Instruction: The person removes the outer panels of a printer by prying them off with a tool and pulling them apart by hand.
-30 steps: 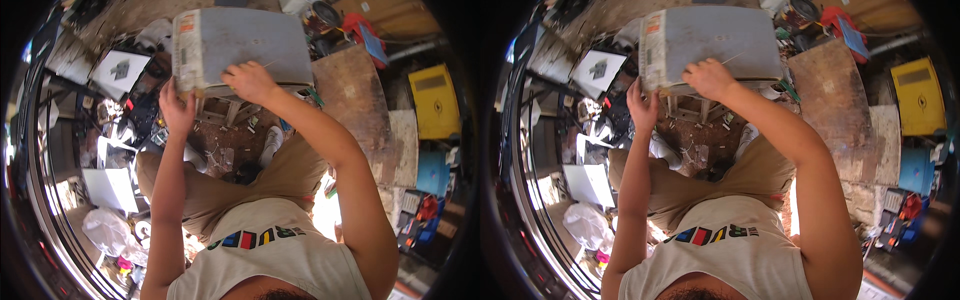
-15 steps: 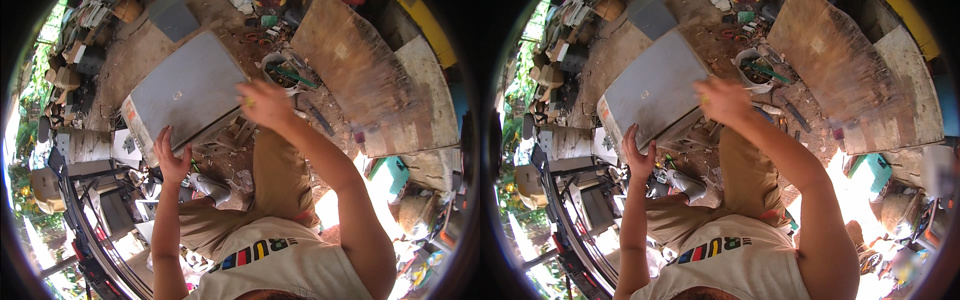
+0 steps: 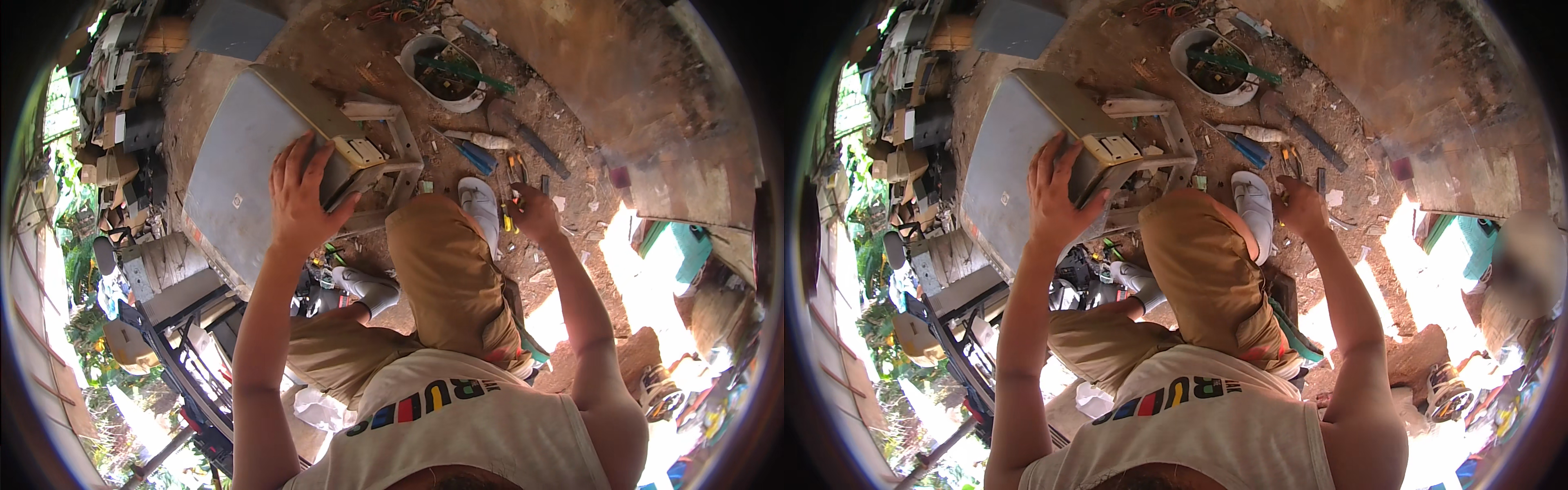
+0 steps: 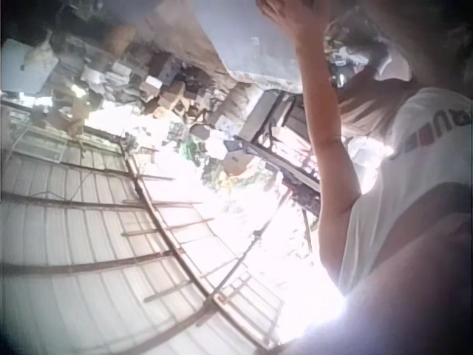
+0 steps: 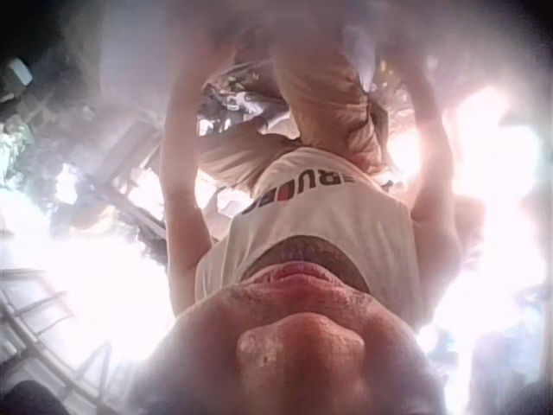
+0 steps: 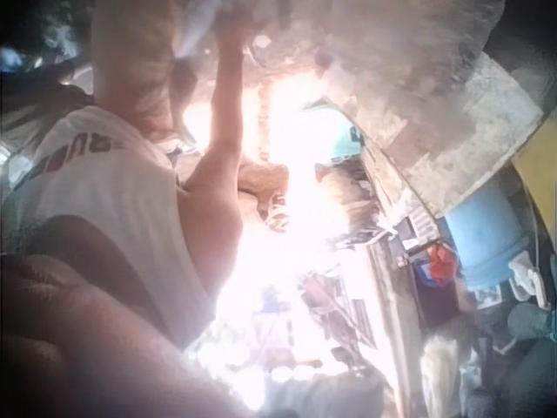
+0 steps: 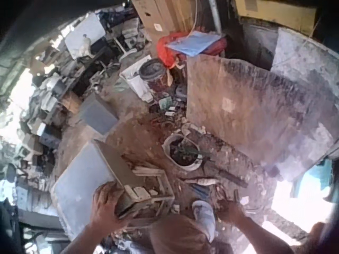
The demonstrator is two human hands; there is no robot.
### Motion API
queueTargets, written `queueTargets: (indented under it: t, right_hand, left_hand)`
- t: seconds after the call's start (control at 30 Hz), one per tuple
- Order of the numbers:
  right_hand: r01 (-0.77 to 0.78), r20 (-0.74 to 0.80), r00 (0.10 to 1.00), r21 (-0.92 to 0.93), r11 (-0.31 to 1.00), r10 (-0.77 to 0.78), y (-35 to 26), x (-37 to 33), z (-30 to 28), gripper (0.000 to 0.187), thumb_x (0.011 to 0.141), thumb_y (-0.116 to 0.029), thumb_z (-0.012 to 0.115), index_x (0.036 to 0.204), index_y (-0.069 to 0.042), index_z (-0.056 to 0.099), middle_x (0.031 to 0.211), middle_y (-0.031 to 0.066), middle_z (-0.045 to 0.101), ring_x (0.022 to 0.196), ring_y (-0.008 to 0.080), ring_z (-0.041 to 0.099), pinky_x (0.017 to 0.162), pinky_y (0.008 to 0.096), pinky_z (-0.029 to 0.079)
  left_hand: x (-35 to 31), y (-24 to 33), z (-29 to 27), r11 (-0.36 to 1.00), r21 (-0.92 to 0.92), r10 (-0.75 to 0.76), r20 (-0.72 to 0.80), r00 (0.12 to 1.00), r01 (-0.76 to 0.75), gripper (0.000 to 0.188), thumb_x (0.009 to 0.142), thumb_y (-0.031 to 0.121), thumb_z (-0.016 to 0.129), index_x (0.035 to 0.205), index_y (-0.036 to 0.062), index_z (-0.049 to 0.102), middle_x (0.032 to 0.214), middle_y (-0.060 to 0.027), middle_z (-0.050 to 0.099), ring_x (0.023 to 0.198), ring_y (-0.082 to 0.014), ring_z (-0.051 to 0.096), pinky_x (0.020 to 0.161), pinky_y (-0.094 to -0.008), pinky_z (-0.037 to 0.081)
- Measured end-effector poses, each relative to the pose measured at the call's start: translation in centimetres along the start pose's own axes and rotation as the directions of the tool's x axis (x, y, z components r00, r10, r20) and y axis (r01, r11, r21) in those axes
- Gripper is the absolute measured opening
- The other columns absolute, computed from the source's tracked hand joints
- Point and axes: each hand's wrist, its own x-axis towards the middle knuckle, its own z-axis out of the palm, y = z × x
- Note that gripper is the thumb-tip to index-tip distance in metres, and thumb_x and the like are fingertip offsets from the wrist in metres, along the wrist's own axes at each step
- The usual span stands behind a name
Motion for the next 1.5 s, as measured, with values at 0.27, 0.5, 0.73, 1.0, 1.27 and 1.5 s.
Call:
queueTargets:
  t: [0.27,0.5,0.73,1.0,1.27,1.5]
  right_hand:
    - [0.157,0.049,0.986,0.033,0.987,-0.159,-3.4,4.1,2.0,0.04,0.079,-0.016,0.067,0.119,-0.01,0.064,0.106,0.0195,0.068,0.096,0.0368,0.067,0.085,0.0455,0.054]
    - [0.428,-0.228,0.896,0.21,0.879,-0.382,-5.8,6.7,1.3,0.042,0.071,-0.009,0.063,0.113,-0.008,0.064,0.096,0.0185,0.065,0.086,0.0367,0.063,0.08,0.0451,0.052]
    - [0.275,-0.475,0.877,0.386,0.881,-0.066,-6.8,6.0,-1.3,0.032,0.091,-0.028,0.069,0.113,-0.006,0.064,0.091,0.0126,0.069,0.083,0.0301,0.067,0.077,0.0384,0.053]
    - [0.069,-0.02,0.992,0.918,0.39,-0.127,-8.4,2.0,-0.6,0.036,0.091,-0.018,0.067,0.121,-0.002,0.058,0.094,0.0084,0.068,0.083,0.0155,0.062,0.077,0.0297,0.05]
    - [0.336,-0.103,0.918,0.716,0.612,-0.382,-12.0,1.6,-1.4,0.039,0.089,-0.011,0.061,0.127,-0.004,0.057,0.101,0.0108,0.066,0.086,0.0145,0.06,0.077,0.0307,0.049]
    - [0.13,-0.02,0.981,0.801,0.584,-0.19,-11.1,1.6,-2.3,0.041,0.093,-0.015,0.06,0.132,-0.006,0.057,0.102,0.0076,0.065,0.09,0.013,0.059,0.083,0.0285,0.048]
  left_hand:
    - [2.0,-0.2,-0.3,0.997,0.071,0.028,0.052,0.998,-0.031,0.08,0.065,0.026,0.083,0.136,0.012,0.051,0.143,-0.0193,0.042,0.127,-0.0414,0.043,0.106,-0.0517,0.036]
    - [1.4,-0.5,0.8,0.988,0.104,0.107,0.065,0.992,-0.113,0.067,0.068,0.031,0.081,0.129,0.0175,0.058,0.146,-0.0216,0.038,0.132,-0.0425,0.039,0.109,-0.0554,0.031]
    - [0.8,-0.3,2.8,0.986,0.133,0.115,-0.067,0.991,-0.105,0.058,0.07,0.034,0.08,0.123,0.0191,0.062,0.144,-0.0225,0.04,0.128,-0.042,0.042,0.108,-0.0604,0.03]
    - [0.7,-0.6,3.2,0.979,0.139,0.163,-0.119,0.979,-0.146,0.05,0.072,0.033,0.079,0.117,0.0173,0.063,0.14,-0.02,0.047,0.125,-0.0402,0.045,0.108,-0.0577,0.03]
    - [0.8,-0.5,3.1,0.978,0.134,0.176,-0.108,0.978,-0.161,0.051,0.074,0.034,0.078,0.119,0.0155,0.06,0.137,-0.0183,0.05,0.124,-0.0393,0.047,0.108,-0.0569,0.031]
    - [0.8,-0.4,3.0,0.977,0.13,0.183,-0.113,0.976,-0.168,0.05,0.076,0.034,0.077,0.118,0.0139,0.06,0.135,-0.0176,0.052,0.122,-0.0392,0.048,0.107,-0.0566,0.033]
